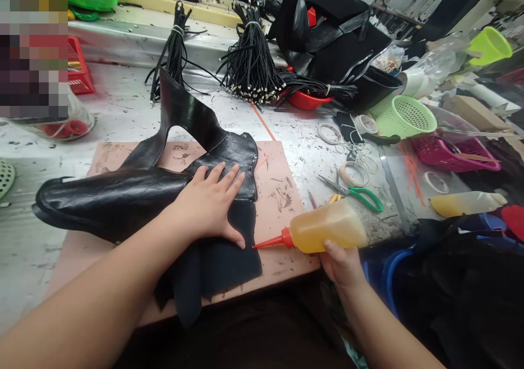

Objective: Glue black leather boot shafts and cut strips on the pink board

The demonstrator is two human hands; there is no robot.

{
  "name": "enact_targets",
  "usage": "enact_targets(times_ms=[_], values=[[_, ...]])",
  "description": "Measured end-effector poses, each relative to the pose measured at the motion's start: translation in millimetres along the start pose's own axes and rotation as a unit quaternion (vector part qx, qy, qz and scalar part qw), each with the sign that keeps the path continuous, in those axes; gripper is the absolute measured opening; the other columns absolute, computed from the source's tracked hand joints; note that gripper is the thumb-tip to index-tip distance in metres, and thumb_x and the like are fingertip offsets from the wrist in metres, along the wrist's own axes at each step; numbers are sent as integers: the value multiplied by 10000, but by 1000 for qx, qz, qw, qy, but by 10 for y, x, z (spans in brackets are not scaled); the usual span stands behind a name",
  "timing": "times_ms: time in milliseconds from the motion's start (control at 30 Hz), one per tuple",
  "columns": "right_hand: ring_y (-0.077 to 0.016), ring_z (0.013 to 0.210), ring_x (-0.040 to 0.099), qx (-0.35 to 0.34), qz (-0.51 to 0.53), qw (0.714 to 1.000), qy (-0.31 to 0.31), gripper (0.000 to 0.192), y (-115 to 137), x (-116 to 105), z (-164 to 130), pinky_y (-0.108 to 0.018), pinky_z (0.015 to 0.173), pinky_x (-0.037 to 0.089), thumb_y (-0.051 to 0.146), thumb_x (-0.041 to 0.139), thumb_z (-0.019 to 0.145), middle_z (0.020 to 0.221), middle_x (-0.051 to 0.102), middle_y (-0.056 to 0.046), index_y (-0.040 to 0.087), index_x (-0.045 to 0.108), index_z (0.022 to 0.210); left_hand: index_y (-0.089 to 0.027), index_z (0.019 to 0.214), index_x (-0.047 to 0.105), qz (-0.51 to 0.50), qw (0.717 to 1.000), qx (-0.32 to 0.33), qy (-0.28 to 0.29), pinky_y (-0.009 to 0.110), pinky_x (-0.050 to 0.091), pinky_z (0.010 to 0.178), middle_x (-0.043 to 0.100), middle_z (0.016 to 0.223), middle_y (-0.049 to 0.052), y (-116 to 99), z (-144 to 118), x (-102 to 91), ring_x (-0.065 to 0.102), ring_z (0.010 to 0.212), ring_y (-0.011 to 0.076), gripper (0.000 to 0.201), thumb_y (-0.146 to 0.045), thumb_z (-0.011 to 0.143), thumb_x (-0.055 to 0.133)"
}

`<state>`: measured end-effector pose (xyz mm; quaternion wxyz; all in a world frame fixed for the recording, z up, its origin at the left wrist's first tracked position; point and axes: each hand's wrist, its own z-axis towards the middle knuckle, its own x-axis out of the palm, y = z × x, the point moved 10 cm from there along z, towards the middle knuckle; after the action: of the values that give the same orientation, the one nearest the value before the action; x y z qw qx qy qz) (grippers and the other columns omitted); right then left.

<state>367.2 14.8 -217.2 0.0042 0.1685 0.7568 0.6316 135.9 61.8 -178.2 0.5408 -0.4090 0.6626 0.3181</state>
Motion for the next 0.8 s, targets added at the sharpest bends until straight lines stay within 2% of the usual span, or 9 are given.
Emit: enact_targets(times_ms=[200, 600, 800], values=[[-236, 756, 630, 7, 18, 1000, -11, 413, -52, -126, -75, -429, 745, 507, 331, 819, 414, 724, 695, -37, 210, 667, 778, -69, 1419, 166, 5, 1000, -8, 7, 494, 77, 1035, 154, 1494, 162, 11, 13, -8, 123, 1331, 393, 1305, -850, 425, 490], [-231, 750, 643, 12, 26, 1000, 3, 466, -86, -267, -227, -410, 699, 534, 304, 818, 441, 819, 705, -43, 217, 665, 872, -84, 1422, 157, 12, 1000, -8, 12, 462, 29, 1042, 149, 1498, 160, 15, 12, 4, 107, 1335, 385, 1284, -855, 444, 466], [-198, 645, 643, 44, 37, 998, 6, 413, -89, -258, -335, -328, 591, 554, 328, 835, 399, 713, 701, -28, 201, 672, 757, -70, 1417, 178, 15, 1000, 2, -13, 479, 47, 1037, 178, 1490, 169, 12, 22, -12, 138, 1323, 392, 1286, -867, 444, 447]])
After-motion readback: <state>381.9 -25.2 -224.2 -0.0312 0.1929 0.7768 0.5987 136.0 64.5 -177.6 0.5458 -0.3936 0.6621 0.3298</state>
